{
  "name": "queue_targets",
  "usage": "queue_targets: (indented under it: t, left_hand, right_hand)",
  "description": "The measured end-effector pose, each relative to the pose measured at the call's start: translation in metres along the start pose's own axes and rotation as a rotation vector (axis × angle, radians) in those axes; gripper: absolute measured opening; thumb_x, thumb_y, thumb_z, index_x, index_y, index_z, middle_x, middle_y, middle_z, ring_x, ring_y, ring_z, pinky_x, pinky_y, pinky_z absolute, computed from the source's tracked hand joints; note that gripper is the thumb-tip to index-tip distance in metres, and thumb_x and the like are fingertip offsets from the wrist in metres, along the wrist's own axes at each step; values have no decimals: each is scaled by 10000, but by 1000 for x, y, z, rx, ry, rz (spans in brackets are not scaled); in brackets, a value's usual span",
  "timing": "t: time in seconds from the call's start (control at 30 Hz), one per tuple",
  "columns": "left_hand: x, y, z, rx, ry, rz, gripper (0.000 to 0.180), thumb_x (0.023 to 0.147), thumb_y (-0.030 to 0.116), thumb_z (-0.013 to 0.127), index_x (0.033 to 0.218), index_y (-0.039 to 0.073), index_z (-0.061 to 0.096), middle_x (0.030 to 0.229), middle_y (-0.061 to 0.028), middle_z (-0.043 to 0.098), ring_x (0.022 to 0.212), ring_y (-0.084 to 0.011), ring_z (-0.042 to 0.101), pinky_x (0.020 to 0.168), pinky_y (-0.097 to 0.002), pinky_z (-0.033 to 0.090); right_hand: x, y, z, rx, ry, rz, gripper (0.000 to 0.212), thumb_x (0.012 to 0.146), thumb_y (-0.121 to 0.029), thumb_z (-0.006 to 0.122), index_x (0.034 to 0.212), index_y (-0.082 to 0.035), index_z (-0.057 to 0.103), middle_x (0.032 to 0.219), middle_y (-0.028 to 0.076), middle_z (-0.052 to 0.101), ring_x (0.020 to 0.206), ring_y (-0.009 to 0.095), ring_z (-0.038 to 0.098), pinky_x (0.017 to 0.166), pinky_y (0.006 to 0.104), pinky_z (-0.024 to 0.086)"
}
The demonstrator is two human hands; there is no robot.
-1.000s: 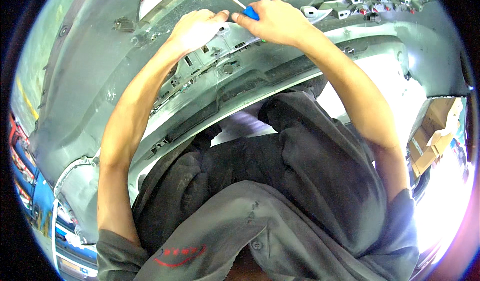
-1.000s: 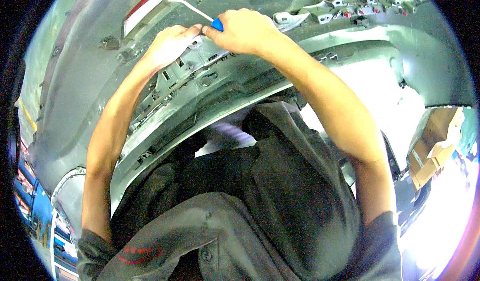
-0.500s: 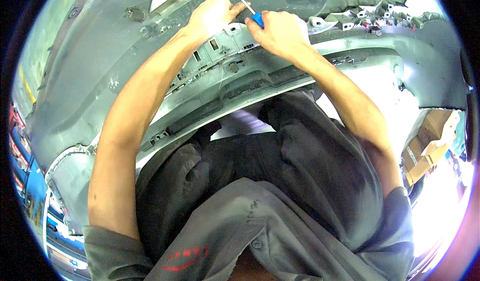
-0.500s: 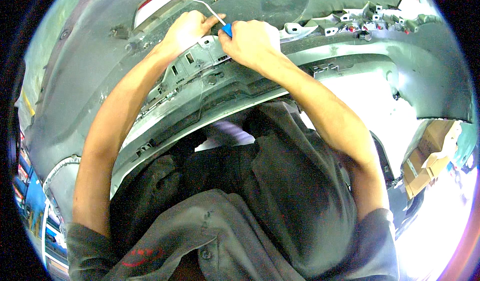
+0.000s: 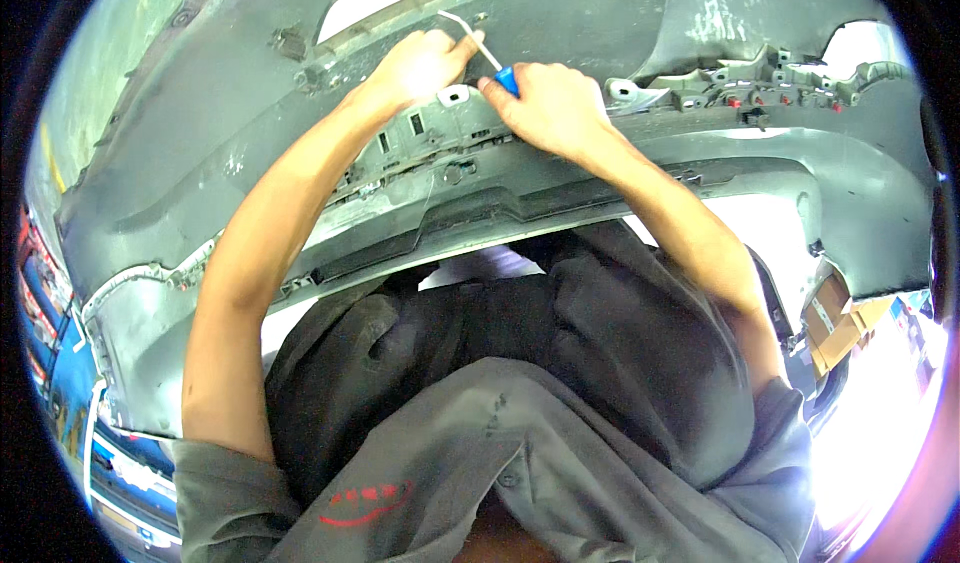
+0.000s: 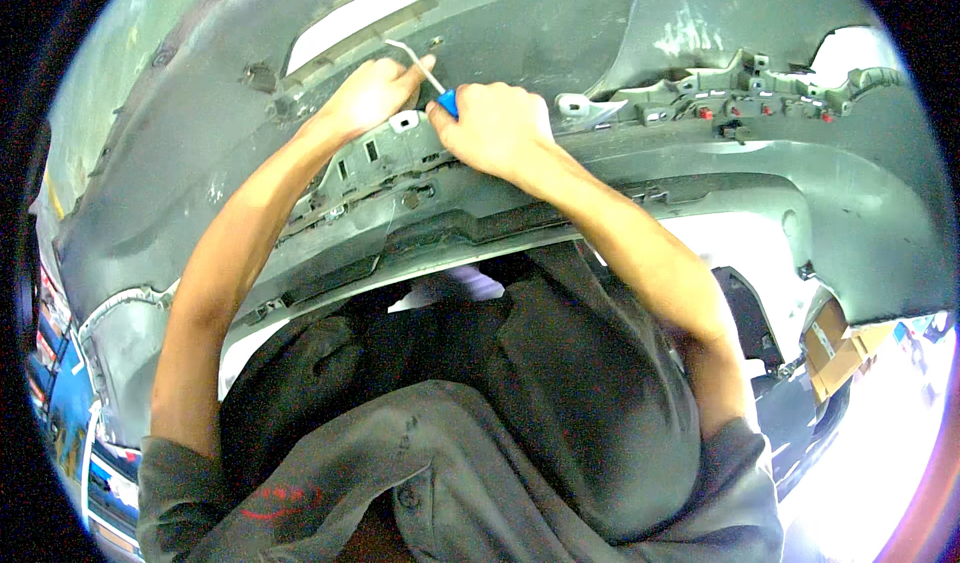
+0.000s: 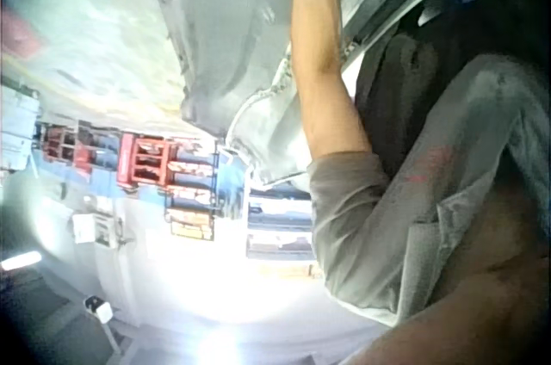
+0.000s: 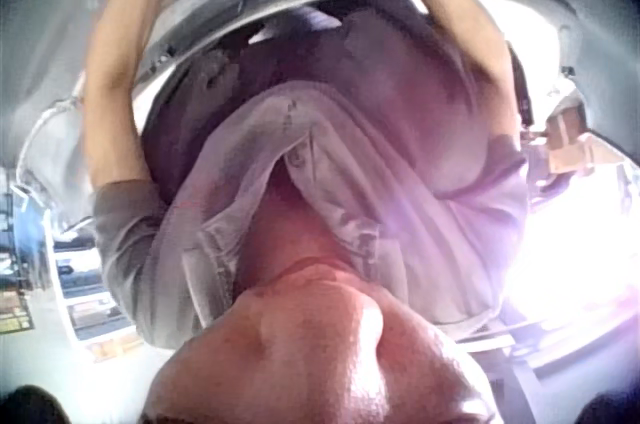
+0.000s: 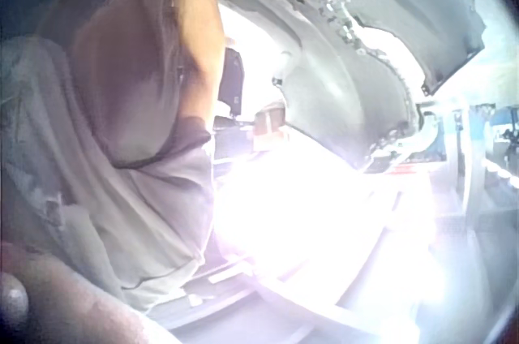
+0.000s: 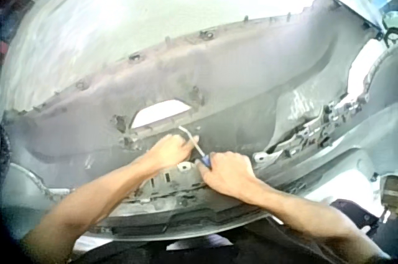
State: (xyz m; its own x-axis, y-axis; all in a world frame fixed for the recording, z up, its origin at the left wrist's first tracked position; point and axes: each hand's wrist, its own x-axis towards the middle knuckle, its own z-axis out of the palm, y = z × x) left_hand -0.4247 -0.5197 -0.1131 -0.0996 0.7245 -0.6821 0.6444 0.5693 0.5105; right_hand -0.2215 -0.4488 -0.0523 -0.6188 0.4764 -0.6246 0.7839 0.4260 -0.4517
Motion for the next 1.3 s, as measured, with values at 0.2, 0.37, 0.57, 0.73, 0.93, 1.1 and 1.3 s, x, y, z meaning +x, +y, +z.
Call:
queue_targets:
  t: [0.2, 0.37, 0.57, 0.73, 0.93, 1.1, 1.3]
  left_hand:
    - [-42, 17, -11, -16, -289, 214, 674, 1052, 673, 579, 1367, 79, 637, 1118, -224, 740, 1099, -434, 708, 942, -541, 531]
    - [-54, 22, -1, 250, -171, 395, 856, 910, 763, 722, 1431, 93, 609, 1241, -232, 748, 1178, -442, 710, 981, -550, 548]
    - [-54, 46, -9, 387, -228, 364, 844, 876, 657, 812, 1443, 73, 587, 1286, -228, 748, 1185, -466, 710, 991, -555, 564]
    - [-43, 35, -18, 354, -318, 407, 823, 859, 527, 884, 1444, 53, 550, 1187, -262, 746, 1125, -488, 709, 946, -562, 554]
    - [-45, 35, -10, 394, -267, 474, 674, 930, 514, 828, 1353, 63, 561, 1074, -260, 749, 1078, -491, 714, 917, -572, 555]
    - [-44, 18, -3, 346, -162, 563, 659, 957, 546, 799, 1364, 74, 585, 1067, -255, 749, 1065, -482, 717, 907, -564, 550]
    - [-43, 22, -6, 304, -204, 515, 711, 933, 544, 833, 1383, 44, 604, 1104, -249, 751, 1053, -450, 717, 899, -520, 546]
  right_hand:
    - [2, 18, -6, 132, -23, -2, 509, 1003, -477, 643, 1020, 8, 796, 986, 289, 783, 999, 480, 773, 939, 562, 610]
    - [-31, 32, -57, 358, 271, 81, 520, 1031, -513, 669, 1033, -3, 772, 854, 245, 759, 839, 439, 759, 817, 506, 606]
    - [-95, 99, -98, 332, 411, 207, 630, 1015, -631, 719, 963, -3, 692, 698, 125, 652, 672, 240, 666, 655, 418, 510]
    - [-147, 85, -76, 144, -93, 7, 574, 1081, -593, 615, 1032, -22, 645, 816, 252, 705, 812, 489, 714, 731, 556, 548]
    - [-153, 76, -42, -132, -184, -242, 450, 1104, -483, 597, 1075, -34, 622, 1011, 192, 721, 903, 458, 732, 785, 559, 587]
    - [-144, 73, -21, -220, -80, -315, 435, 1111, -466, 594, 1077, -33, 599, 982, 172, 730, 839, 416, 754, 711, 537, 602]
    - [-130, 64, 2, -221, 14, -330, 406, 1123, -439, 592, 1030, -44, 602, 808, 161, 723, 743, 402, 755, 649, 514, 601]
